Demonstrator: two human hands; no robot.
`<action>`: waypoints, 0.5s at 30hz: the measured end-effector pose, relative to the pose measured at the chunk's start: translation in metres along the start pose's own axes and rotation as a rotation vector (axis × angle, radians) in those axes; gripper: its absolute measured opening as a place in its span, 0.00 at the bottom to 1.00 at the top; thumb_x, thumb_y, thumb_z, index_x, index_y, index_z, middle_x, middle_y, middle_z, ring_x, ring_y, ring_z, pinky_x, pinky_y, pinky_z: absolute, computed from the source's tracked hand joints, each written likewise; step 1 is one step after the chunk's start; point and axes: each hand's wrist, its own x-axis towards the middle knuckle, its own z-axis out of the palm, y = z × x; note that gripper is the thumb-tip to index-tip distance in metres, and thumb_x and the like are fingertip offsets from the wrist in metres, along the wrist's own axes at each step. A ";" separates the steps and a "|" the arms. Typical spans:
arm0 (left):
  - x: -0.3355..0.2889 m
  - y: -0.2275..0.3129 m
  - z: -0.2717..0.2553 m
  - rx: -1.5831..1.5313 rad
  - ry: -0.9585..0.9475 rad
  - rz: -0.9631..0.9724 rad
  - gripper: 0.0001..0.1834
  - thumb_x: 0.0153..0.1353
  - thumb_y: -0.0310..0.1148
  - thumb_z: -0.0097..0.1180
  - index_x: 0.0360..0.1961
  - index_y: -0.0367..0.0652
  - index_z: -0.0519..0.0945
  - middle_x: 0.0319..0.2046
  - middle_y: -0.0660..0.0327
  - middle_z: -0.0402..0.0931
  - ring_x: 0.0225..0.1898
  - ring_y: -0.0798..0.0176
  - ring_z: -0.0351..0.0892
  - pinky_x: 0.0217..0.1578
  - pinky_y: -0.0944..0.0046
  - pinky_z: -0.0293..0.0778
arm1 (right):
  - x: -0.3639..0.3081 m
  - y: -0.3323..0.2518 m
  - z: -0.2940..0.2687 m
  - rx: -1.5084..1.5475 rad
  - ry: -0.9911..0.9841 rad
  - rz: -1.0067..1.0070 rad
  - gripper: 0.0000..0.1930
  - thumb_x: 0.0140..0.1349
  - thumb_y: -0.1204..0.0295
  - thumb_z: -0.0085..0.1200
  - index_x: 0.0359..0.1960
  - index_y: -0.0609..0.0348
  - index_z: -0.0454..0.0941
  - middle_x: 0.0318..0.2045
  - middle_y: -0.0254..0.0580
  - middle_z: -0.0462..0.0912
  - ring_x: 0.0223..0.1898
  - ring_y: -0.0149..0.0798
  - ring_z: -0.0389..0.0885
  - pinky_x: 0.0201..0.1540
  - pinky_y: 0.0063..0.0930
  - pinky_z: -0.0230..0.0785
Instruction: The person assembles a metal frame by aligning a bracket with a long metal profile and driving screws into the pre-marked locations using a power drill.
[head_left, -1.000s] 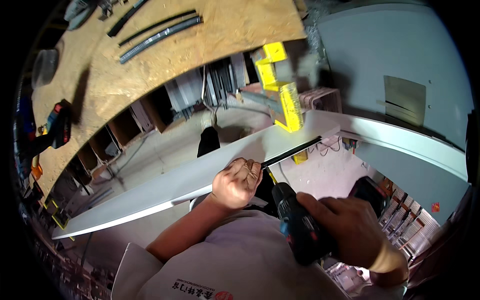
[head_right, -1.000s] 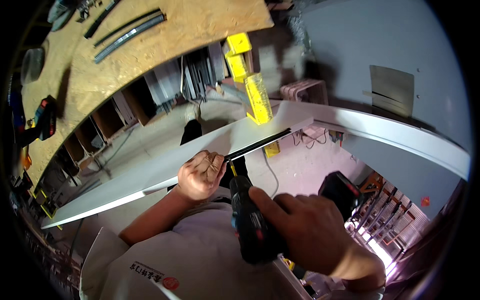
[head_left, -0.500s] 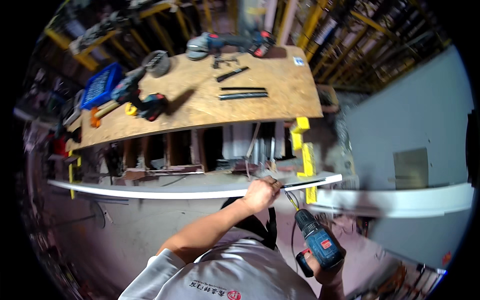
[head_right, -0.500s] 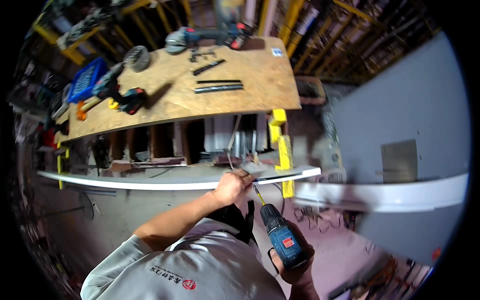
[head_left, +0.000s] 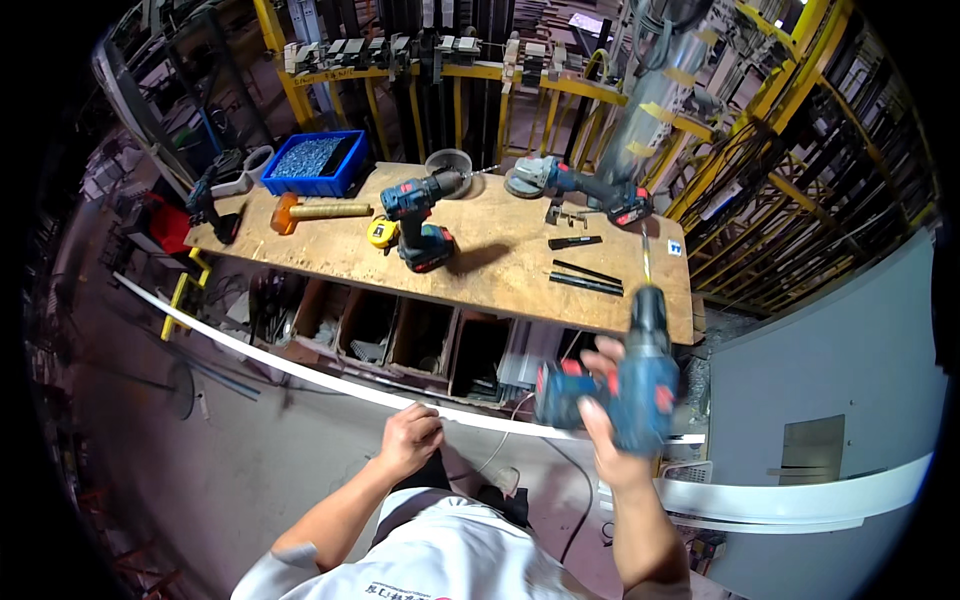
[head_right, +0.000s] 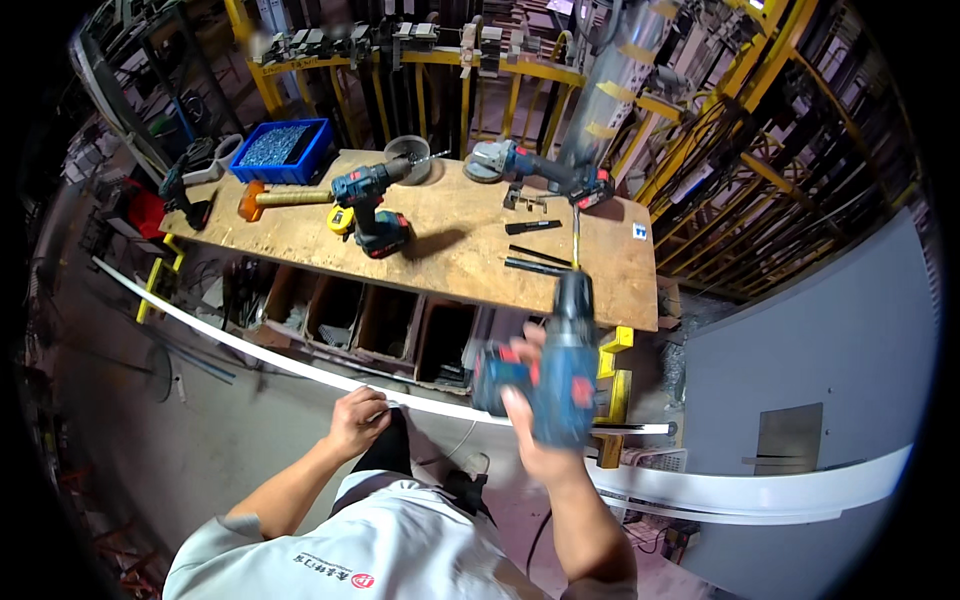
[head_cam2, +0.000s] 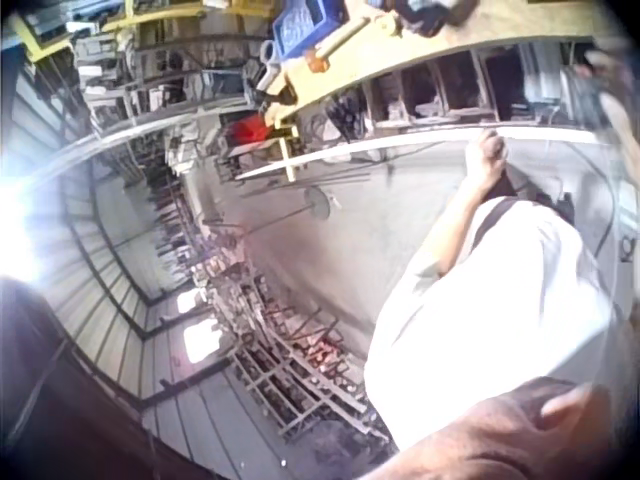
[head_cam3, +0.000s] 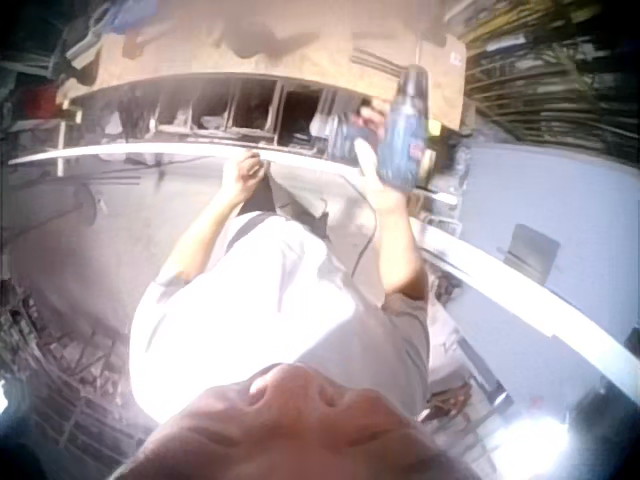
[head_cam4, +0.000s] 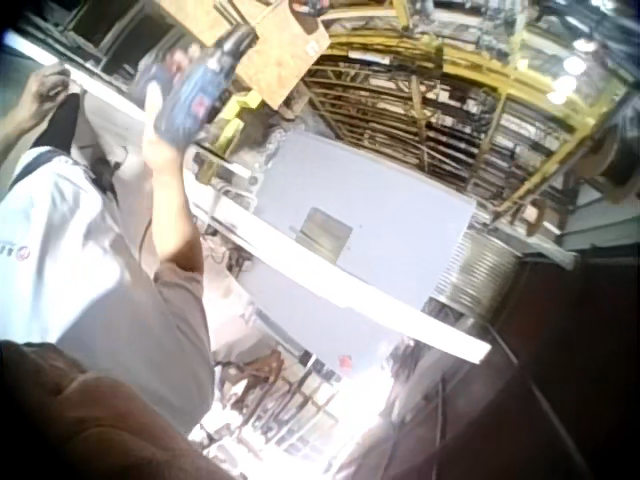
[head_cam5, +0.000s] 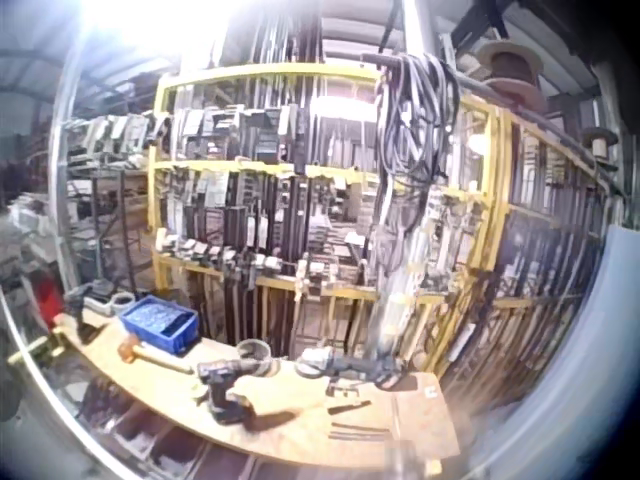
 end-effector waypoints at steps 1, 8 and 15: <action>0.004 -0.007 -0.009 -0.007 0.014 -0.003 0.07 0.49 0.22 0.70 0.30 0.36 0.84 0.34 0.54 0.84 0.35 0.49 0.83 0.36 0.53 0.80 | 0.021 0.029 0.016 0.064 0.053 0.024 0.26 0.65 0.83 0.58 0.67 0.64 0.71 0.58 0.44 0.80 0.60 0.39 0.79 0.66 0.38 0.71; 0.022 -0.084 -0.089 0.072 -0.078 0.054 0.09 0.48 0.24 0.71 0.32 0.38 0.84 0.36 0.54 0.84 0.37 0.47 0.83 0.36 0.52 0.81 | 0.152 0.239 0.117 -0.040 0.363 0.117 0.22 0.63 0.80 0.67 0.58 0.63 0.78 0.50 0.38 0.87 0.50 0.33 0.84 0.58 0.32 0.76; 0.018 -0.153 -0.184 0.247 -0.563 -0.109 0.37 0.44 0.36 0.73 0.57 0.32 0.77 0.50 0.46 0.81 0.53 0.40 0.78 0.68 0.40 0.66 | 0.166 0.254 0.159 -0.276 0.374 0.119 0.19 0.64 0.76 0.68 0.56 0.61 0.79 0.46 0.38 0.88 0.46 0.33 0.86 0.53 0.33 0.78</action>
